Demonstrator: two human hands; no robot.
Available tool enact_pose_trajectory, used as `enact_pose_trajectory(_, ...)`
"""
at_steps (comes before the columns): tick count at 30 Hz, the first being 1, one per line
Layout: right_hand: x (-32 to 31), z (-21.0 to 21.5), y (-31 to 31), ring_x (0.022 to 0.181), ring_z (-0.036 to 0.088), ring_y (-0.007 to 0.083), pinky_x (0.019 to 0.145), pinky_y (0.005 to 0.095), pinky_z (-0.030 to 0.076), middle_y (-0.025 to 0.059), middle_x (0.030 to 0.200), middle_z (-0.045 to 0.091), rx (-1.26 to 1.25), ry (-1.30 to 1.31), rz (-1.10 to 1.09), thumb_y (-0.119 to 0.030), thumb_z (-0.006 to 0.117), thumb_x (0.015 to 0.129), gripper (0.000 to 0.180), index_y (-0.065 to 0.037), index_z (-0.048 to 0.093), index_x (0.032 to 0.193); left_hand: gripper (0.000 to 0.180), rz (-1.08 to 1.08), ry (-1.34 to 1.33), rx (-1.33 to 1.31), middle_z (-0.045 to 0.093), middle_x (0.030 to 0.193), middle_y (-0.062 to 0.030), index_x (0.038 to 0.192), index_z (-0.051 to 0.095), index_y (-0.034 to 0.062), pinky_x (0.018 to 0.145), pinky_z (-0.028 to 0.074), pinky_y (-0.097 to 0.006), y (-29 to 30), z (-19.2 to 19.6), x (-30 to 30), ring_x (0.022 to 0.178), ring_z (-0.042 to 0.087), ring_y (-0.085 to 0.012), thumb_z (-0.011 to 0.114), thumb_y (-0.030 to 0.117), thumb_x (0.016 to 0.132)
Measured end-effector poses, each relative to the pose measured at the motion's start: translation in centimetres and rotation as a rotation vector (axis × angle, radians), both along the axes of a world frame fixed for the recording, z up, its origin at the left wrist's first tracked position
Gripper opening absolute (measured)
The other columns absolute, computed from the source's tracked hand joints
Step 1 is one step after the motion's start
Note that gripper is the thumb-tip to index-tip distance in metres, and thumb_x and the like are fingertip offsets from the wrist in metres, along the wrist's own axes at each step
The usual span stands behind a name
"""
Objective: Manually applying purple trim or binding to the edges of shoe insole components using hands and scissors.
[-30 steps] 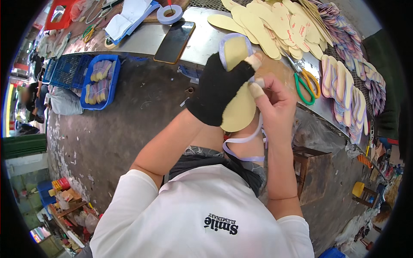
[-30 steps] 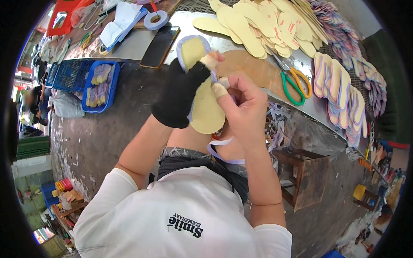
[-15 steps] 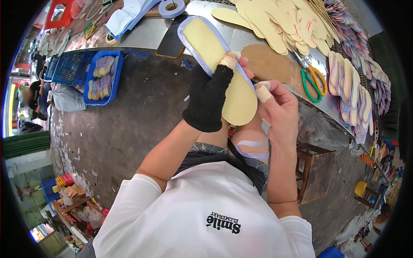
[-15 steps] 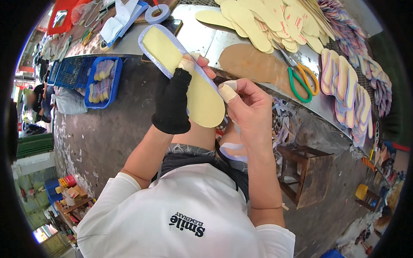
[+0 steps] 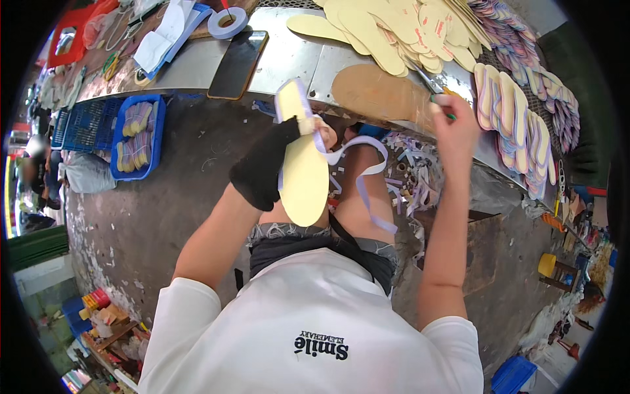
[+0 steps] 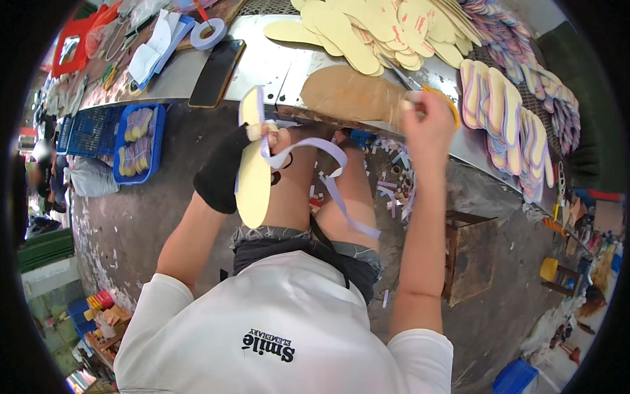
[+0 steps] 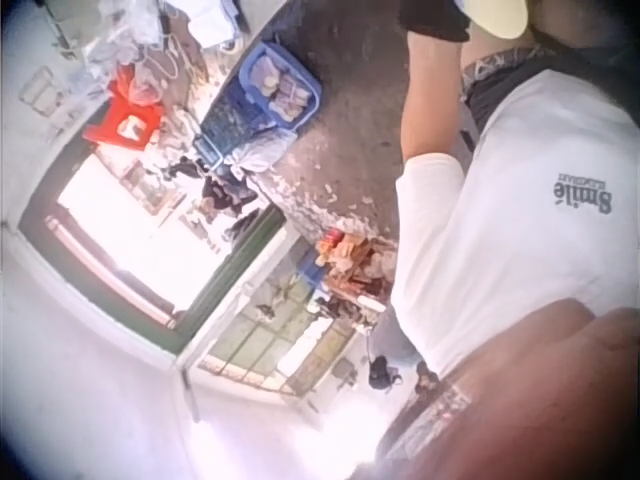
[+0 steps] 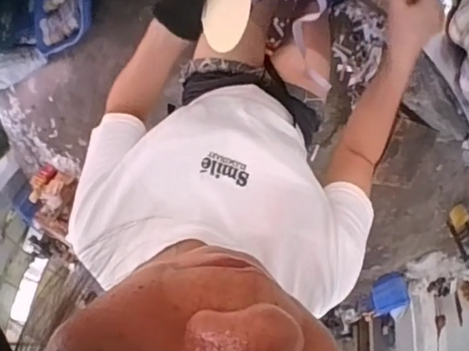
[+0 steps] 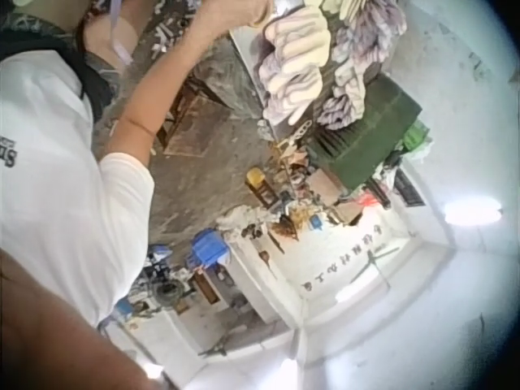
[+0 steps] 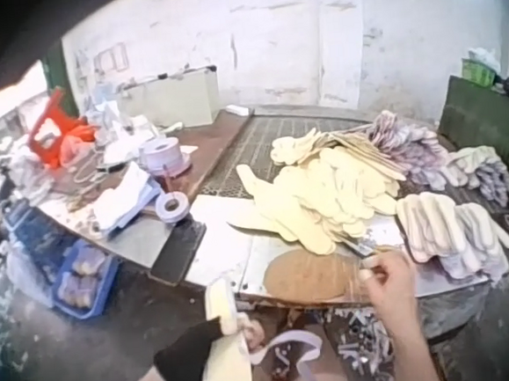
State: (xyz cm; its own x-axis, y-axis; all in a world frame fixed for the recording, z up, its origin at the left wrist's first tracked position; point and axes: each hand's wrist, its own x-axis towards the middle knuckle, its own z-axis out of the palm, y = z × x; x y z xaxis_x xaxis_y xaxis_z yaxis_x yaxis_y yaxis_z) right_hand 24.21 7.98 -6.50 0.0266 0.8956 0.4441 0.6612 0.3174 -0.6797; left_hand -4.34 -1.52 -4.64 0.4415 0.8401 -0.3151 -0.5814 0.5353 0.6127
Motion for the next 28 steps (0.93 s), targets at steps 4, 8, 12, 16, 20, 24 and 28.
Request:
enact_pose_trajectory(4,5.1,-0.5,1.8,0.090,0.055,0.0341,0.080,0.0423,0.043,0.0187,0.095,0.058,0.035,-0.634,-0.135,-0.008,0.062,0.068,0.031,0.001,0.058,0.097,0.020,0.066,-0.426,0.124,0.048,0.130,-0.0119,0.093,0.057,0.0035,0.070,0.055,-0.034,-0.1,-0.2,0.5,0.085,0.063,-0.0228,0.057,0.023,0.087)
enact_pose_trajectory(8,6.1,-0.2,1.5,0.082,0.056,0.0387,0.076,0.0425,0.045,0.0207,0.086,0.059,0.003,-0.606,-0.062,-0.012,0.062,0.066,0.033,0.004,0.057,0.095,0.023,0.094,-0.523,0.066,0.044,0.134,-0.0148,0.089,0.056,0.0034,0.076,0.055,-0.040,-0.2,1.0,2.4,0.097,0.061,-0.0331,0.057,0.026,0.087)
enact_pose_trajectory(12,5.8,1.5,-3.3,0.079,0.054,0.0212,0.072,0.0305,0.043,0.0118,0.084,0.057,-0.393,-0.284,-0.062,-0.007,0.059,0.072,0.026,0.001,0.053,0.096,0.018,0.324,-0.475,-0.033,0.046,0.127,-0.0218,0.091,0.054,0.0032,0.081,0.055,-0.033,-0.3,1.6,2.5,0.113,0.053,-0.0313,0.061,0.019,0.085)
enact_pose_trajectory(16,0.4,1.3,-10.2,0.081,0.051,0.0105,0.075,0.0236,0.041,0.0010,0.090,0.053,-0.578,0.440,0.288,0.002,0.058,0.072,0.036,-0.005,0.049,0.106,0.017,0.379,-0.505,0.041,0.045,0.128,-0.0226,0.086,0.055,0.0017,0.088,0.052,-0.034,0.4,0.1,2.8,0.119,0.048,-0.0311,0.061,0.017,0.084)
enact_pose_trajectory(20,-3.3,0.1,-14.7,0.072,0.044,0.0079,0.068,0.0209,0.036,-0.0025,0.080,0.046,-0.645,0.495,0.479,-0.019,0.075,0.063,0.048,-0.005,0.048,0.099,0.013,0.395,-0.605,0.077,0.040,0.133,-0.0235,0.082,0.056,0.0014,0.095,0.046,-0.036,0.8,-0.3,2.9,0.126,0.039,-0.0315,0.060,0.013,0.085)
enact_pose_trajectory(24,-4.6,-0.5,-16.2,0.068,0.044,0.0065,0.063,0.0203,0.036,-0.0033,0.077,0.046,-0.764,0.626,0.490,-0.020,0.075,0.067,0.042,-0.005,0.047,0.095,0.013,0.396,-0.546,0.139,0.043,0.134,-0.0189,0.081,0.058,0.0034,0.097,0.044,-0.033,0.5,0.3,3.2,0.126,0.040,-0.0271,0.061,0.016,0.084)
enact_pose_trajectory(28,-5.3,-1.2,-16.1,0.070,0.044,0.0040,0.059,0.0170,0.033,-0.0026,0.083,0.047,-0.751,0.638,0.555,-0.048,0.075,0.071,0.057,-0.006,0.046,0.096,0.013,0.345,-0.590,0.128,0.038,0.138,-0.0185,0.081,0.059,0.0043,0.098,0.043,-0.034,0.7,-0.1,3.2,0.131,0.033,-0.0272,0.062,0.017,0.084)
